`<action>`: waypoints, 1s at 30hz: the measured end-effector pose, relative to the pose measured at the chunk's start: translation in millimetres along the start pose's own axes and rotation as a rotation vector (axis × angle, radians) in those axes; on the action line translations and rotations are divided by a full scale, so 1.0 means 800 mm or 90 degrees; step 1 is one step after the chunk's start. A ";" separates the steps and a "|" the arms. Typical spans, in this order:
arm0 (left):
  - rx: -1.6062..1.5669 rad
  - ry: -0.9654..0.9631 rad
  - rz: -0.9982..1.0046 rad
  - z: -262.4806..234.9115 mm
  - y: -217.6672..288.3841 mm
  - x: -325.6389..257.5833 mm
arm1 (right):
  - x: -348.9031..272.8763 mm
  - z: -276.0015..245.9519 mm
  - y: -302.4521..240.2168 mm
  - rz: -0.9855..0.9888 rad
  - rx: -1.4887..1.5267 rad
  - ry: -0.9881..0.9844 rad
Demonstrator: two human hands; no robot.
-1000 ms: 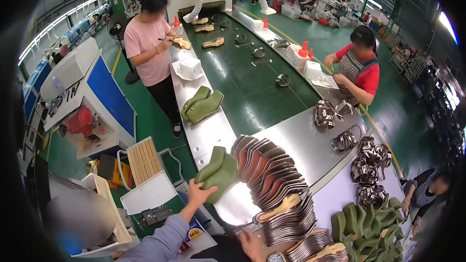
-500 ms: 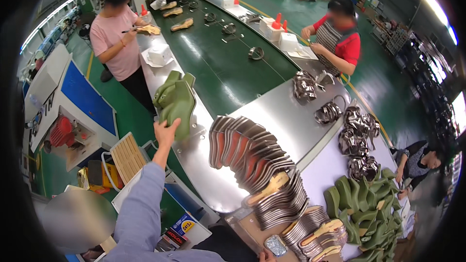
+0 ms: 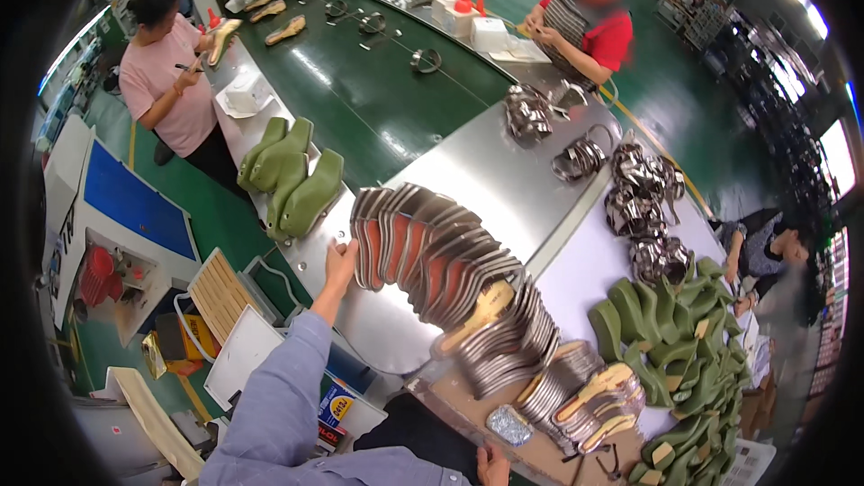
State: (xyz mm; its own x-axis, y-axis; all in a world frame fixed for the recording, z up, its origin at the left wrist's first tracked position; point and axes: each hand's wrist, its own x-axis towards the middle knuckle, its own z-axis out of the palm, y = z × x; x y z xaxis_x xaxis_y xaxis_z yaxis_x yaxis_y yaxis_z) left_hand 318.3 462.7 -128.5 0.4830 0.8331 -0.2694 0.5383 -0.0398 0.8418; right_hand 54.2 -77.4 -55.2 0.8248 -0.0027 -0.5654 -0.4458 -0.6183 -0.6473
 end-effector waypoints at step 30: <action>-0.365 -0.145 0.204 -0.022 0.053 -0.165 | -0.017 -0.215 0.042 0.028 0.148 0.502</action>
State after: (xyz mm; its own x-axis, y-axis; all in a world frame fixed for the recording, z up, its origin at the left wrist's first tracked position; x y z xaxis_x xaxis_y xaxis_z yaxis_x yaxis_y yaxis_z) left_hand 265.3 360.7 -49.2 0.7242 0.6895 -0.0044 -0.0750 0.0852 0.9935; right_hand 87.9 -233.7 18.8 0.7686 -0.6277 -0.1236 -0.4722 -0.4263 -0.7716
